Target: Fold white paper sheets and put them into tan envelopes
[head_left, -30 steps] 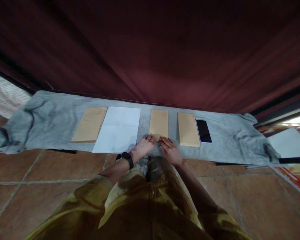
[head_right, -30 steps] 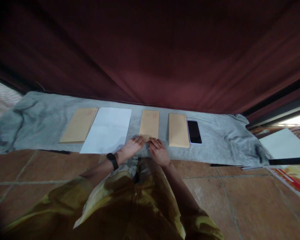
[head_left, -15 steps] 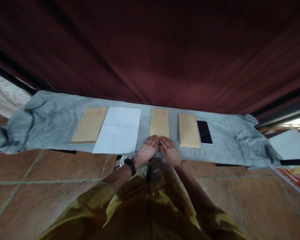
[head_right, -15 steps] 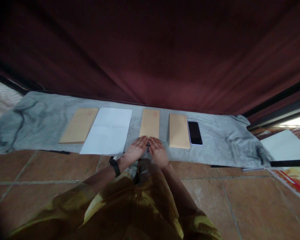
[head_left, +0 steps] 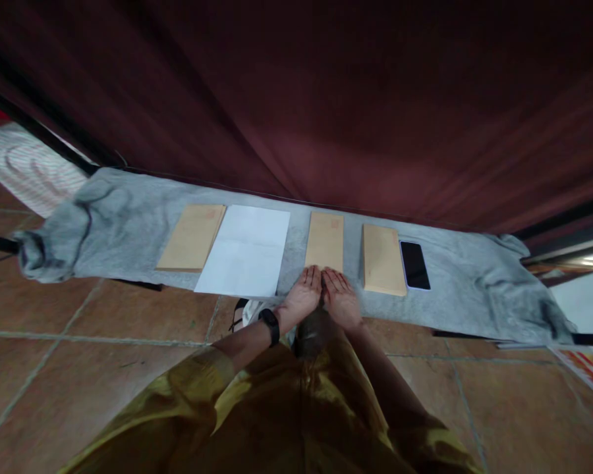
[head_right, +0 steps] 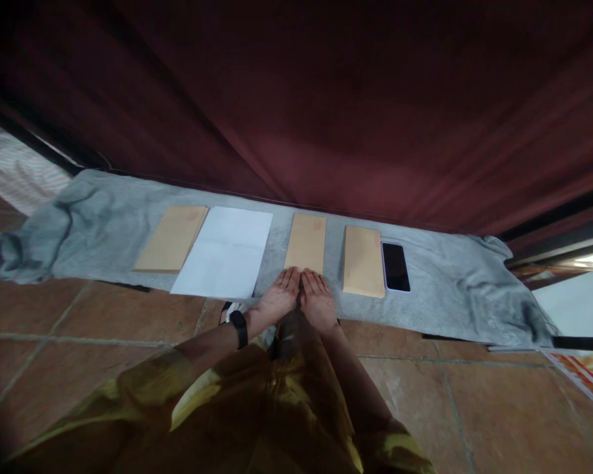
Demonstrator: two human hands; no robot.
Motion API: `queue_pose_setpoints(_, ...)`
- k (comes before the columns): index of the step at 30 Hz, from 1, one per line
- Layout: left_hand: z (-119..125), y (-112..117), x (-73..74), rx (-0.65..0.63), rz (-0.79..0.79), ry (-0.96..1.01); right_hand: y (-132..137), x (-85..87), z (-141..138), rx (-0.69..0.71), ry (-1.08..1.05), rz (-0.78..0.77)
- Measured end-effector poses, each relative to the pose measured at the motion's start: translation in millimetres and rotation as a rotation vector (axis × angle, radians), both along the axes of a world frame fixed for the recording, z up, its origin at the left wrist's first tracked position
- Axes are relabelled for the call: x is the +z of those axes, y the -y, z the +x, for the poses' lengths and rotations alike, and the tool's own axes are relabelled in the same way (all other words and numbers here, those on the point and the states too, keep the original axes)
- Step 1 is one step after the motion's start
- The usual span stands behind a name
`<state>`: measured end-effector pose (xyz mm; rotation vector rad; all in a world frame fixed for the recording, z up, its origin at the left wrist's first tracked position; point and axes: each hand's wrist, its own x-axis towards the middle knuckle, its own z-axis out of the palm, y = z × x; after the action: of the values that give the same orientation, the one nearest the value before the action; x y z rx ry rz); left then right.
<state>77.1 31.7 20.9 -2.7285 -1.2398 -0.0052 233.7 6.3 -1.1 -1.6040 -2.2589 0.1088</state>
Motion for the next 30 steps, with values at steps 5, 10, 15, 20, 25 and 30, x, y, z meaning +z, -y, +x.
queue_pose_setpoints(5, -1, 1, 3.9, -0.009, 0.019, -0.014, 2, -3.3, 4, -0.052, -0.013, 0.039)
queue_pose_setpoints(10, -2, 1, 3.1, -0.006, 0.008, -0.005, 8, -4.9, 10, -0.097, -0.026, 0.082)
queue_pose_setpoints(15, -2, 1, 2.2, -0.012, -0.025, 0.024, 12, -4.8, 12, -0.142, -0.036, 0.101)
queue_pose_setpoints(20, -2, 2, 0.3, 0.020, -0.110, 0.104, 14, -5.8, 10, -0.174, -0.063, 0.086)
queue_pose_setpoints(25, -5, 0, -5.0, 0.040, -0.122, 0.154, 16, -7.0, 11, -0.208, -0.081, 0.084)
queue_pose_setpoints(30, -8, -1, -6.1, 0.030, -0.107, 0.161, 17, -4.3, 5, -0.236, -0.081, 0.089)
